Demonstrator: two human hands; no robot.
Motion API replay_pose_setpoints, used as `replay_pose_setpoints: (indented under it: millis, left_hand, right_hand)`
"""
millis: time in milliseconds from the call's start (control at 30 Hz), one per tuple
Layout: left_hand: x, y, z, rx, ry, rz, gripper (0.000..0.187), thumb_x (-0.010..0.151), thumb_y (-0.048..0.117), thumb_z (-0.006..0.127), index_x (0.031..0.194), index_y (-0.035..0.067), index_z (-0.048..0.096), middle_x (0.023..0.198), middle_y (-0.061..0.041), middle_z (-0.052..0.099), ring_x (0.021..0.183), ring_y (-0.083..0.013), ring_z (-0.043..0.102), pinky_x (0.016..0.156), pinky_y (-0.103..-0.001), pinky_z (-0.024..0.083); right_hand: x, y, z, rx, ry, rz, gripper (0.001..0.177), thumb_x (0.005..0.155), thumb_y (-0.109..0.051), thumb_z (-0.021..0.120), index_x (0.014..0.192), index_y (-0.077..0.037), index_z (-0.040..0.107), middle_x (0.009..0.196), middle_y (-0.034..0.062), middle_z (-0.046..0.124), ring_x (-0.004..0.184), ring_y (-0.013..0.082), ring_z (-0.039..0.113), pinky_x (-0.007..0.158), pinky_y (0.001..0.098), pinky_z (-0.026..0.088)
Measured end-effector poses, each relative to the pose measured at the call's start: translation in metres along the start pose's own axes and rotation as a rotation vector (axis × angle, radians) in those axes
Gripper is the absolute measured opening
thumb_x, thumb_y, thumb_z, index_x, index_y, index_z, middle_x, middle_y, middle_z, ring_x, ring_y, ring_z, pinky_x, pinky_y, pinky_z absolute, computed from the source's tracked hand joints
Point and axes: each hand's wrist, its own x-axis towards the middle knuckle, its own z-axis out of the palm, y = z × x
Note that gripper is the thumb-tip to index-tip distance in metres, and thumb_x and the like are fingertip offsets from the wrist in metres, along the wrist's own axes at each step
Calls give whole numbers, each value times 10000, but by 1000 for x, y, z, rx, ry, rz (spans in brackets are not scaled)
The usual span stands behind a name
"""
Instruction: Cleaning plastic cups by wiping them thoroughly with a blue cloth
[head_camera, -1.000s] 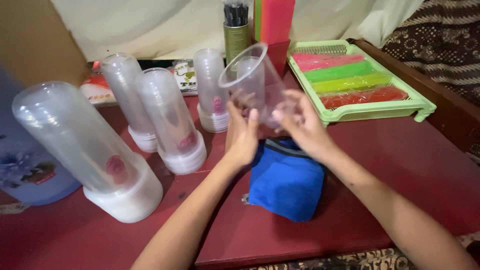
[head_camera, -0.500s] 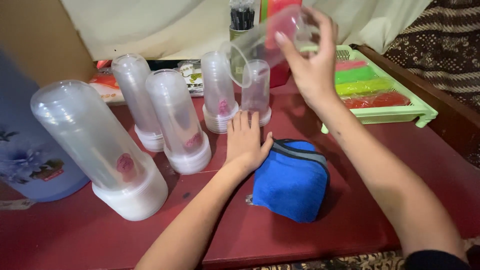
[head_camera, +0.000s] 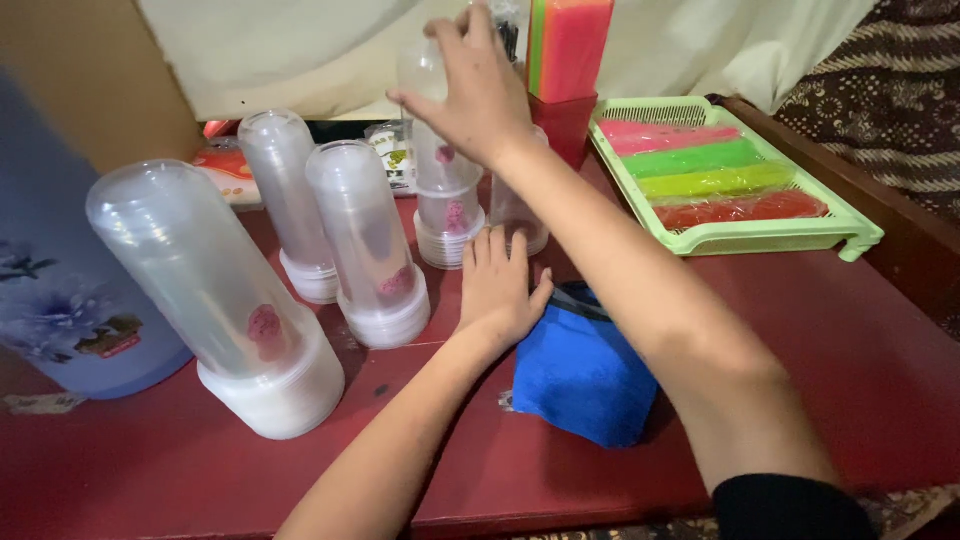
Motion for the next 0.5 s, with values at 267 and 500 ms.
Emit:
replay_pose_setpoints:
  millis: [267,500]
  left_hand:
    - [0,0,4,6,-26,-8,505,828,464,603,1107,43,632,1217,-206,566,1176,-404,490,1041,-528,374]
    - [1,-1,6,56,-67,-6,483,851,491,581,1064,66,666,1147,-182,573,1140,-388,497,1051,-511,366]
  right_hand:
    - [-19,9,20,-30,-146,45,705,852,-583,867,1200,-42,577,1139,143,452,991,370,616,628,483,550]
    - [-31,0,12,-19,-260,100,668,863,-552,848,1184,-49,546,1175,158,457,1041,355,589,670,480,559]
